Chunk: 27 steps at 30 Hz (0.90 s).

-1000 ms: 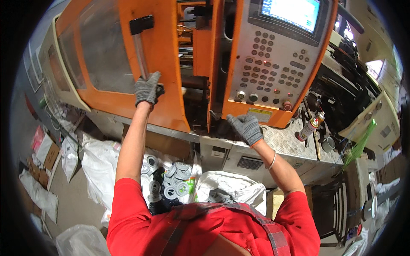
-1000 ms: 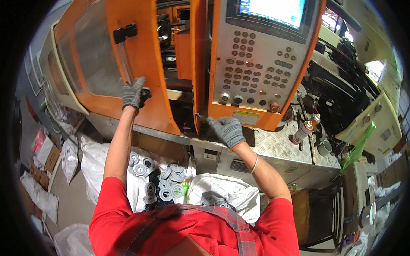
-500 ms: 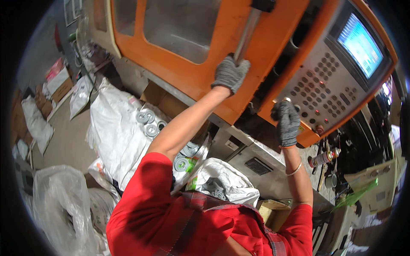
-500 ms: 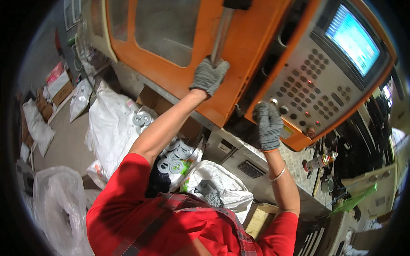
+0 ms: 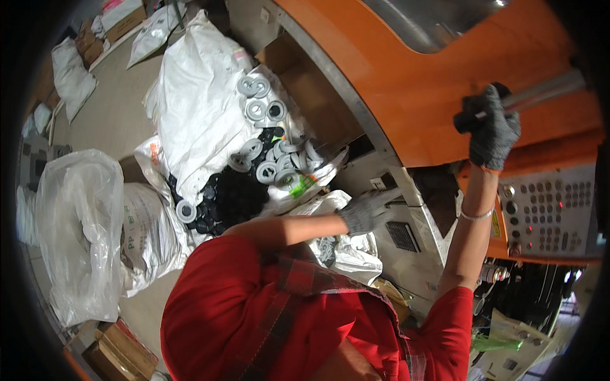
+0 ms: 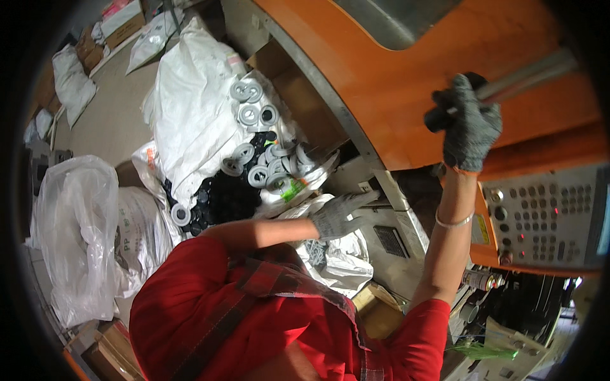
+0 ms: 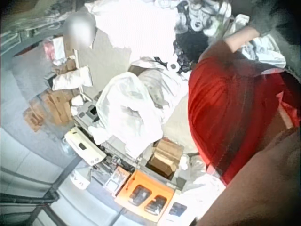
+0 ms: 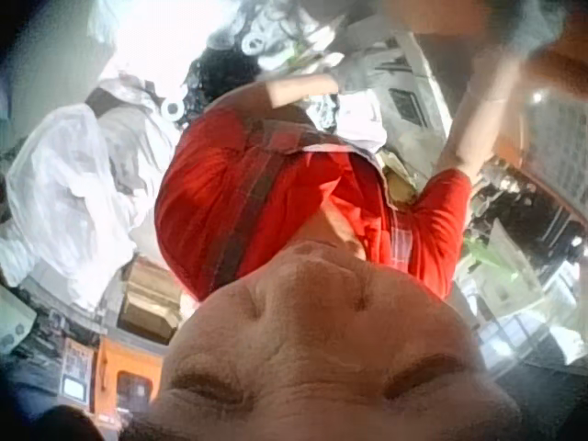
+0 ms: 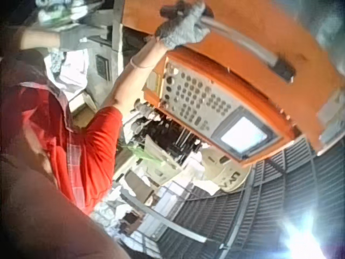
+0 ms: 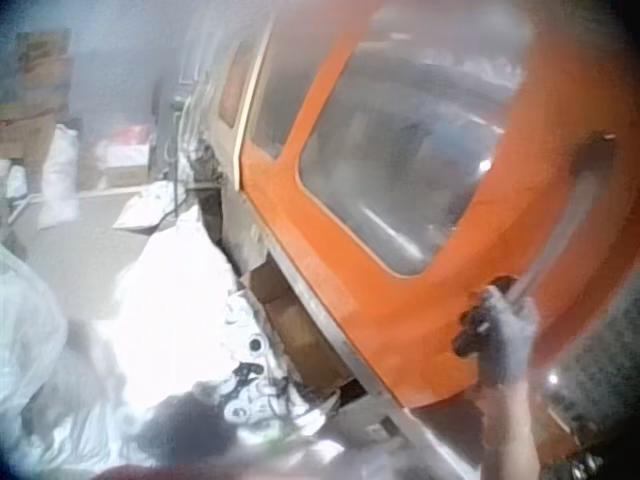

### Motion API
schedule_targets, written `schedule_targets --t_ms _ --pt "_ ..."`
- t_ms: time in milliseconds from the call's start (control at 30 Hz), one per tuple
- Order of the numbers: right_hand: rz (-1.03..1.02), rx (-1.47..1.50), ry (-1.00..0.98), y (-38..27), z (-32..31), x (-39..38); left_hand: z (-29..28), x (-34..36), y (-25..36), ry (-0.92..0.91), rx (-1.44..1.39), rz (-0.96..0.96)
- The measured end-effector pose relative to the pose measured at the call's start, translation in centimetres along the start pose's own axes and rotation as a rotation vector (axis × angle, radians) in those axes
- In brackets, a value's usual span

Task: The person operates an orange injection molding machine in a workshop. They open the machine door, place a metal bowl under a nozzle to catch dripping fluid, and then close the door. They repeatedly press buttons on the control panel and retrieve small white plastic parts from a bag on the floor.

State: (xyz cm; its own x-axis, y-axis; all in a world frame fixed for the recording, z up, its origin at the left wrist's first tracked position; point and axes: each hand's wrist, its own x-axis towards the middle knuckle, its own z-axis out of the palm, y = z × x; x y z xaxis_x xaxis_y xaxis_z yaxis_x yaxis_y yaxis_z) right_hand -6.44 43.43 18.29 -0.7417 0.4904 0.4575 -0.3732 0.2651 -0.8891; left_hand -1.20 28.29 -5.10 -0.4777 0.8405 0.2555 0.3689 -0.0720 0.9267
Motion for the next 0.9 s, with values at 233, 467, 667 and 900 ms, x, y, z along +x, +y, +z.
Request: schedule_targets --t_ms 233,467,667,900 --pt "-0.116 0.081 -0.067 1.5 -1.4 0.3 3.7 -9.6 -21.6 0.070 0.058 -0.545" --pt "-0.228 -0.163 0.101 2.1 -3.9 1.8 -0.1 -11.2 -31.7 0.151 0.254 -0.918" --pt "-0.433 -0.577 0.059 1.0 -7.8 1.0 -1.5 -9.0 -35.6 -0.051 0.289 -0.932" --pt "-0.605 -0.845 0.066 2.9 -6.3 0.6 -0.5 -7.9 -43.0 -0.272 0.403 -1.208"
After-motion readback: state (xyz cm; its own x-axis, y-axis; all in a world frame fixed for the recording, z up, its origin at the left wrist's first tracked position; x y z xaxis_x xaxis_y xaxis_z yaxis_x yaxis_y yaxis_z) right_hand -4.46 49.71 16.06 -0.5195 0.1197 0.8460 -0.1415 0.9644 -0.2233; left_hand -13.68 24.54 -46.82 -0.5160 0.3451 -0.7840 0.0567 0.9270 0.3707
